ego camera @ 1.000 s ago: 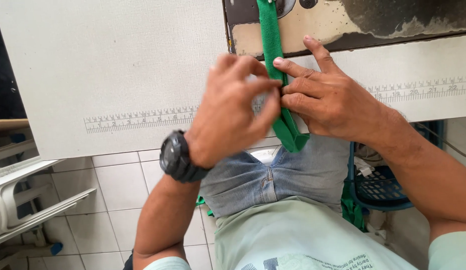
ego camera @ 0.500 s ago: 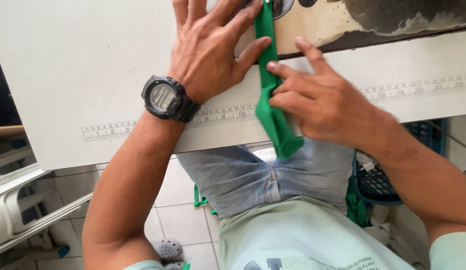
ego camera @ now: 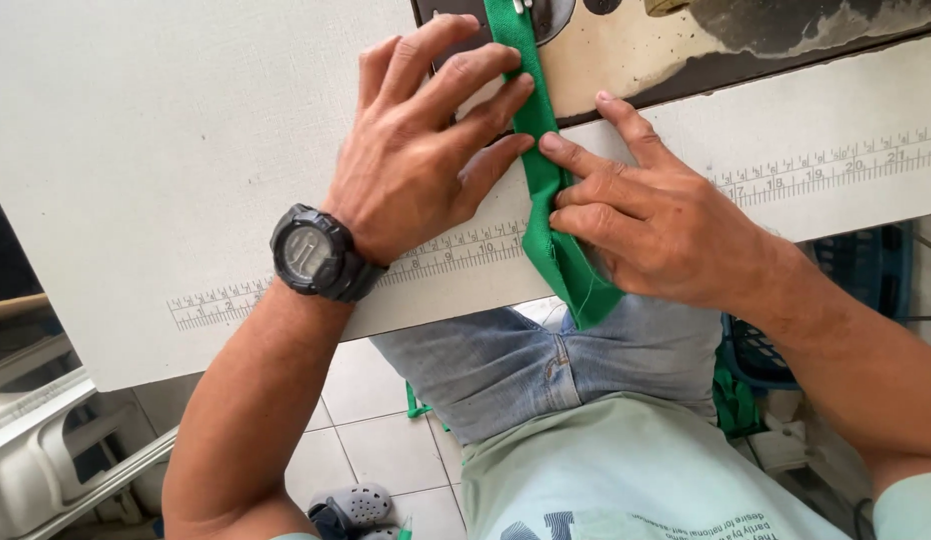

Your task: The person is folding a long green fabric strip lengthwise and pressing it flat on a table to prepare it for sewing.

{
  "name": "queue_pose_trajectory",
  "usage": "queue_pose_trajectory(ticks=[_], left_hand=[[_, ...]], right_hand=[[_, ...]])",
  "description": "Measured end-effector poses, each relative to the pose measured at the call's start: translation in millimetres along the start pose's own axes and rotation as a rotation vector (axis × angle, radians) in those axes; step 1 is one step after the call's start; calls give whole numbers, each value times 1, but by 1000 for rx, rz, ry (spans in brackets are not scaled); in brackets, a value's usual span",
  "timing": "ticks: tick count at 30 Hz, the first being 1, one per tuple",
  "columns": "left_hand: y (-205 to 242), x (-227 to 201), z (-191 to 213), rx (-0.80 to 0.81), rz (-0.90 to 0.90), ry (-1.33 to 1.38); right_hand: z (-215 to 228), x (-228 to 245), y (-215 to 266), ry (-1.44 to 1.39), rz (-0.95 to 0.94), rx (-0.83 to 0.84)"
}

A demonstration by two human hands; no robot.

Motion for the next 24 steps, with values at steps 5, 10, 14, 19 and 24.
queue_pose_trajectory(ticks=[5,10,14,19,24], left_hand=[[-2,-2,-1,89,17,-48],[-10,-6,3,88,52,-9],[-12,-6,2,72,84,-5],[-12,-15,-5,81,-2,-204],[-7,-6,1,127,42,-175]], right_hand=[[1,0,2,-40,-36,-19],[0,0,5,-40,-45,0],[0,0,5,-52,-52,2],[1,0,6,-43,-45,-23],[0,6,-3,-40,-40,-50]])
Point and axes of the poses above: each hand's wrist, its own y-axis away from the middle knuckle, its own z-axis out of the back of the hand, x = y × z, the point moved 7 cm from there along -y, towards the middle knuckle, and after that the axes turned 13 degrees about -x, right-handed, at the moved point
